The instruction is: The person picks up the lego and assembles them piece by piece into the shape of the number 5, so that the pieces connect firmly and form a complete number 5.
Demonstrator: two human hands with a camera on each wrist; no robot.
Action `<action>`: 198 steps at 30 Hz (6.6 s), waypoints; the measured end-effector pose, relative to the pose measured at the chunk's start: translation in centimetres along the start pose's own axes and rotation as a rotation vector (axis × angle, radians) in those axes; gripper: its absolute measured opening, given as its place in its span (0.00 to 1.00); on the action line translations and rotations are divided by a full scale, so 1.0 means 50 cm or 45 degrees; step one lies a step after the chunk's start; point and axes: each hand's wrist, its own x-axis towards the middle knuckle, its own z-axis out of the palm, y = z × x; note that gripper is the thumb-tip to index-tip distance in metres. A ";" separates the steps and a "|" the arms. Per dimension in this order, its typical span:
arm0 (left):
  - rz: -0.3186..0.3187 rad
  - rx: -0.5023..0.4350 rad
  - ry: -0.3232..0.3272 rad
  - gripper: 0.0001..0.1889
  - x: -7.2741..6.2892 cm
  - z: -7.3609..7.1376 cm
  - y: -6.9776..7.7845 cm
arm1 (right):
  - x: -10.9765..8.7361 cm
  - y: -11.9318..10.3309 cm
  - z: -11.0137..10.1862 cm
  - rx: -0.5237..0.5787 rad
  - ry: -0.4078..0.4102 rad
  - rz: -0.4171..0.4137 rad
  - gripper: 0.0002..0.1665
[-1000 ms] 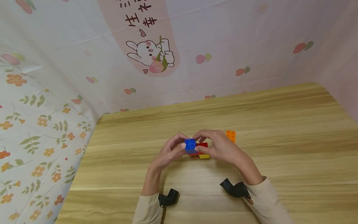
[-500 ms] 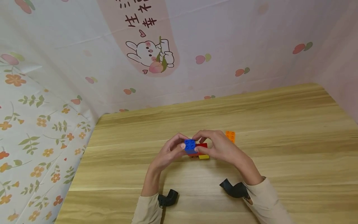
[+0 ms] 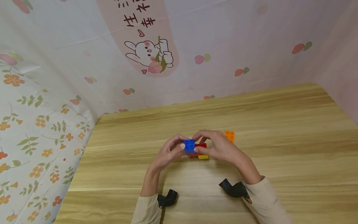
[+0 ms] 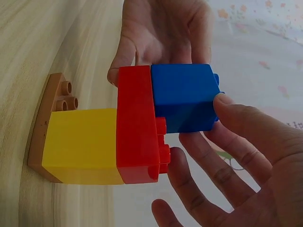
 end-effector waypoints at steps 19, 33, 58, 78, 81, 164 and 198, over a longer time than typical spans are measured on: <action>-0.016 0.019 0.006 0.15 -0.001 0.004 0.009 | -0.001 -0.005 0.000 -0.021 0.019 -0.020 0.16; -0.038 0.012 0.007 0.15 -0.002 0.004 0.009 | -0.020 0.024 -0.040 -0.017 0.004 0.134 0.17; -0.104 0.044 0.029 0.13 -0.008 0.020 0.055 | -0.047 0.074 -0.090 -0.519 0.029 0.829 0.44; -0.115 0.053 0.045 0.13 -0.008 0.019 0.054 | -0.043 0.083 -0.063 -0.470 -0.037 0.914 0.49; -0.124 0.051 0.044 0.13 -0.005 0.013 0.042 | -0.041 0.083 -0.060 -0.474 -0.041 0.897 0.44; -0.029 -0.025 -0.007 0.21 -0.003 0.018 0.055 | -0.025 -0.027 -0.061 -0.410 0.317 -0.059 0.20; -0.197 -0.061 -0.050 0.22 -0.010 0.016 0.073 | -0.013 -0.045 -0.022 -0.316 0.155 -0.141 0.20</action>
